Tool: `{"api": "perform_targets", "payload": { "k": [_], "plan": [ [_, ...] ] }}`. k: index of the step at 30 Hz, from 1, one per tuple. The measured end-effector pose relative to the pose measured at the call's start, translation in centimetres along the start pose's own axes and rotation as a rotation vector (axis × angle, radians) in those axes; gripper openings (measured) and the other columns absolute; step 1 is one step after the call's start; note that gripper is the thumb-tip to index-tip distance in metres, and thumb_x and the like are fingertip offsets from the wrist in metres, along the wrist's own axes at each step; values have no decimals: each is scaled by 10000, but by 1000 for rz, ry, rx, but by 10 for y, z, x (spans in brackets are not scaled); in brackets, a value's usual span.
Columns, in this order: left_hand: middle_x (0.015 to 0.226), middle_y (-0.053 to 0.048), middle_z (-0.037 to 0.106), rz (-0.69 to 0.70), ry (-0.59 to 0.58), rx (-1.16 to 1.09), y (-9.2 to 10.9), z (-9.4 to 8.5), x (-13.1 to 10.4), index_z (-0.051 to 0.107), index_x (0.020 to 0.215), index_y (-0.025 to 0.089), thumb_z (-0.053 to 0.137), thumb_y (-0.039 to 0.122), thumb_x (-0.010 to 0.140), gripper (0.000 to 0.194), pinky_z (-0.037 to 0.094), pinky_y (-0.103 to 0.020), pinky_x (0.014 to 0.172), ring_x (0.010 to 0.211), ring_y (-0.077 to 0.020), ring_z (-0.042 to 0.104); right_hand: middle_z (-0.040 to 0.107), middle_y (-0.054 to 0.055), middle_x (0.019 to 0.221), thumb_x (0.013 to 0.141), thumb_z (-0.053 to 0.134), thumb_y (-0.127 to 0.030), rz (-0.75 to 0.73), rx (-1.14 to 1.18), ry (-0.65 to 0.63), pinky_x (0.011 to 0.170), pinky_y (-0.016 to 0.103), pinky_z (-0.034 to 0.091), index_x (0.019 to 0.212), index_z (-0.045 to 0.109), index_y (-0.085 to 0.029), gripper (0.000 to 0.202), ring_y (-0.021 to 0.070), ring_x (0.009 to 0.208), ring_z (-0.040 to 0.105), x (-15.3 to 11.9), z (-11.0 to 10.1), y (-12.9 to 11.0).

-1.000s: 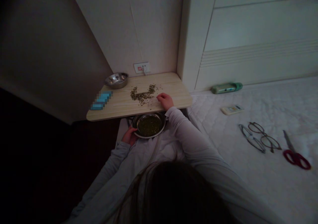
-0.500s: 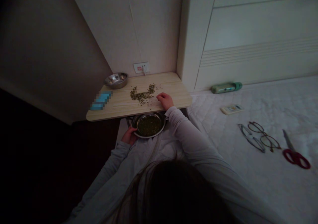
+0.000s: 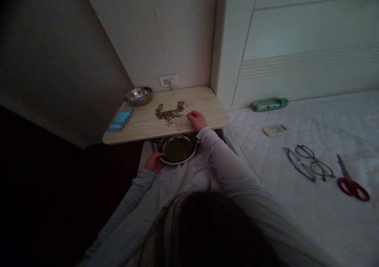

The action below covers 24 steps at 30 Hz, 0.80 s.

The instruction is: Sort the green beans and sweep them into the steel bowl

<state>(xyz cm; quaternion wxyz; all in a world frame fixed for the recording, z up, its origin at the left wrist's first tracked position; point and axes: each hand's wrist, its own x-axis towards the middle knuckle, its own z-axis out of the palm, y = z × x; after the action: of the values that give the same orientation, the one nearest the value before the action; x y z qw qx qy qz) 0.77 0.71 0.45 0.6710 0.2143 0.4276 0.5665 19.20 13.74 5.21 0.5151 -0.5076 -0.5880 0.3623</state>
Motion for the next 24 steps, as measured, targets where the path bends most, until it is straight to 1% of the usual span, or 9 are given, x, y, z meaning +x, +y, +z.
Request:
{"api": "perform_targets", "payload": {
  "k": [9, 17, 24],
  "plan": [
    [772, 15, 594, -1, -17, -2, 0, -1, 1, 467, 988, 251, 478, 71, 544, 479, 430, -330, 671, 790, -175, 534, 475, -45, 508, 558, 459, -318, 3, 2, -2, 560, 223, 332, 597, 522, -158, 176, 73, 523, 415, 0, 0, 1],
    [733, 20, 593, -28, 6, -17, 0, -4, 5, 477, 949, 248, 480, 66, 539, 449, 433, -316, 663, 782, -169, 535, 476, -42, 510, 559, 457, -312, 6, -19, 3, 555, 223, 330, 594, 521, -156, 172, 76, 525, 417, -1, 0, -2],
    [791, 18, 592, -3, -11, 3, -1, -3, 2, 476, 948, 250, 486, 79, 547, 436, 434, -317, 664, 803, -170, 530, 472, -44, 505, 561, 455, -312, 5, -1, 0, 556, 222, 329, 584, 510, -158, 165, 73, 518, 407, -2, 0, -3]
  ]
}}
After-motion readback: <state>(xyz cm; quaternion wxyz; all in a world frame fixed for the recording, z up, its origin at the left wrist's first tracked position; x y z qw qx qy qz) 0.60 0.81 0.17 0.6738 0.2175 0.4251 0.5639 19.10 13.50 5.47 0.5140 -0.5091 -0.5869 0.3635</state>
